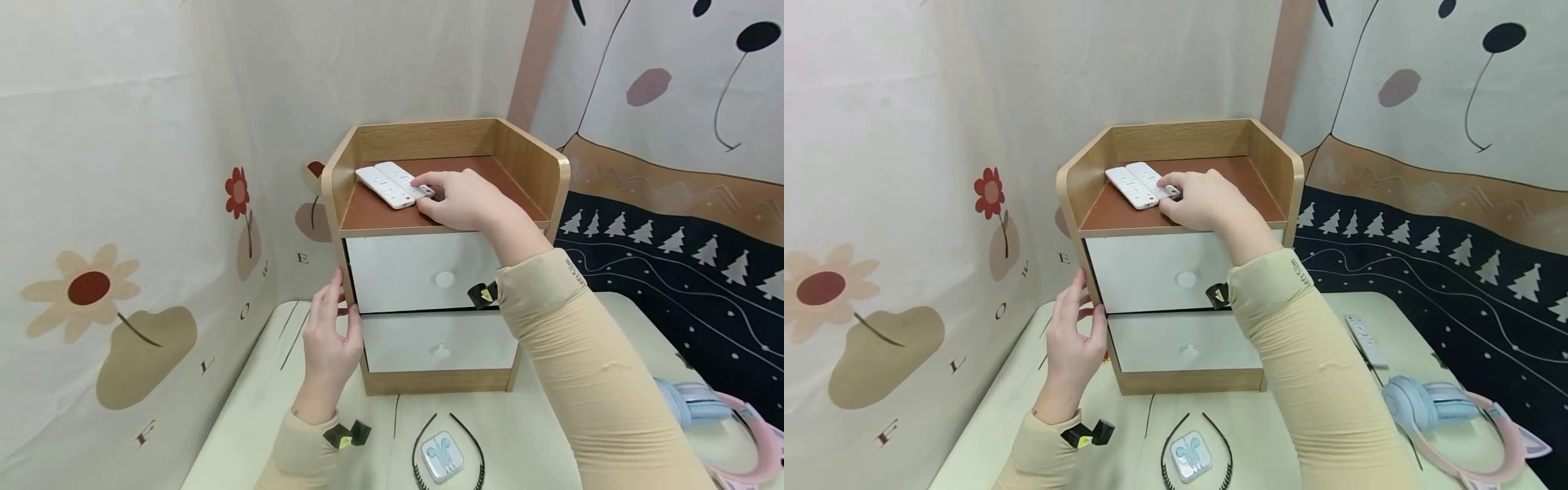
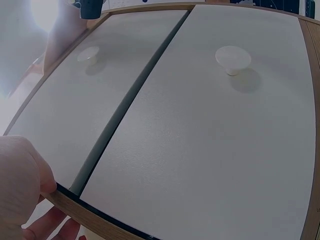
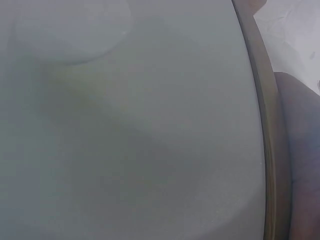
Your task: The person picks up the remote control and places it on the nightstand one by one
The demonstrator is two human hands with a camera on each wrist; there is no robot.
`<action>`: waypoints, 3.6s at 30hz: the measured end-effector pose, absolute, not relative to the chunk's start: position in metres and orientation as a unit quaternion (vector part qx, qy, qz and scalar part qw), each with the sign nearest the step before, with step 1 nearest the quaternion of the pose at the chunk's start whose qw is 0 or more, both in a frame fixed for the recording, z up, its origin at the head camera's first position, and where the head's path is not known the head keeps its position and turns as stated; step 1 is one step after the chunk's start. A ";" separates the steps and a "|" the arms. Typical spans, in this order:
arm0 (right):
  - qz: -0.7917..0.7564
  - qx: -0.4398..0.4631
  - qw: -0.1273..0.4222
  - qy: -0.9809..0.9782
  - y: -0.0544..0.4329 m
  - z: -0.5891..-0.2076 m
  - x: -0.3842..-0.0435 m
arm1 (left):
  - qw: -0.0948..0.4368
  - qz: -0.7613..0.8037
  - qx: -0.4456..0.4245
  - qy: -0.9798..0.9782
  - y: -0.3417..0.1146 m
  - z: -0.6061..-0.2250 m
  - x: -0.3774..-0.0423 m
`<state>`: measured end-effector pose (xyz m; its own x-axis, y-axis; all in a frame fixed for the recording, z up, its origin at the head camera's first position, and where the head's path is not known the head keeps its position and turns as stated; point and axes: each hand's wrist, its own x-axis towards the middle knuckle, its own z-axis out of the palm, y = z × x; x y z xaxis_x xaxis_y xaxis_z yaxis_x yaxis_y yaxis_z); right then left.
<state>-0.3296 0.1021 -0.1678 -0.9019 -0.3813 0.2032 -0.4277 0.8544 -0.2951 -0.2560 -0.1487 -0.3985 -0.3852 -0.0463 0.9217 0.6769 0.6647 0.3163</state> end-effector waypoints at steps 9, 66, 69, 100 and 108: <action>0.161 0.206 0.054 -0.964 0.101 -0.167 -0.328 | 0.514 -0.350 -0.207 -0.755 -0.148 -0.399 -0.256; 0.363 0.195 0.612 -0.675 0.161 -0.194 -0.269 | 0.514 -0.343 -0.202 -0.760 -0.149 -0.404 -0.254; 0.373 0.169 0.630 -0.660 0.170 -0.199 -0.269 | 0.512 -0.347 -0.202 -0.760 -0.149 -0.404 -0.254; 0.369 -0.008 0.473 -0.800 0.251 -0.377 -0.289 | 0.514 -0.339 -0.200 -0.762 -0.150 -0.403 -0.254; 0.332 -0.065 0.393 -0.855 0.266 -0.429 -0.287 | 0.519 -0.339 -0.208 -0.756 -0.150 -0.404 -0.255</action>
<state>-0.2871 0.2660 -0.4289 -0.6830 0.3719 0.6286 -0.1491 0.7716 -0.6184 -0.2554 -0.1498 -0.4039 -0.3745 -0.0371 0.9265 0.6675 0.6827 0.2972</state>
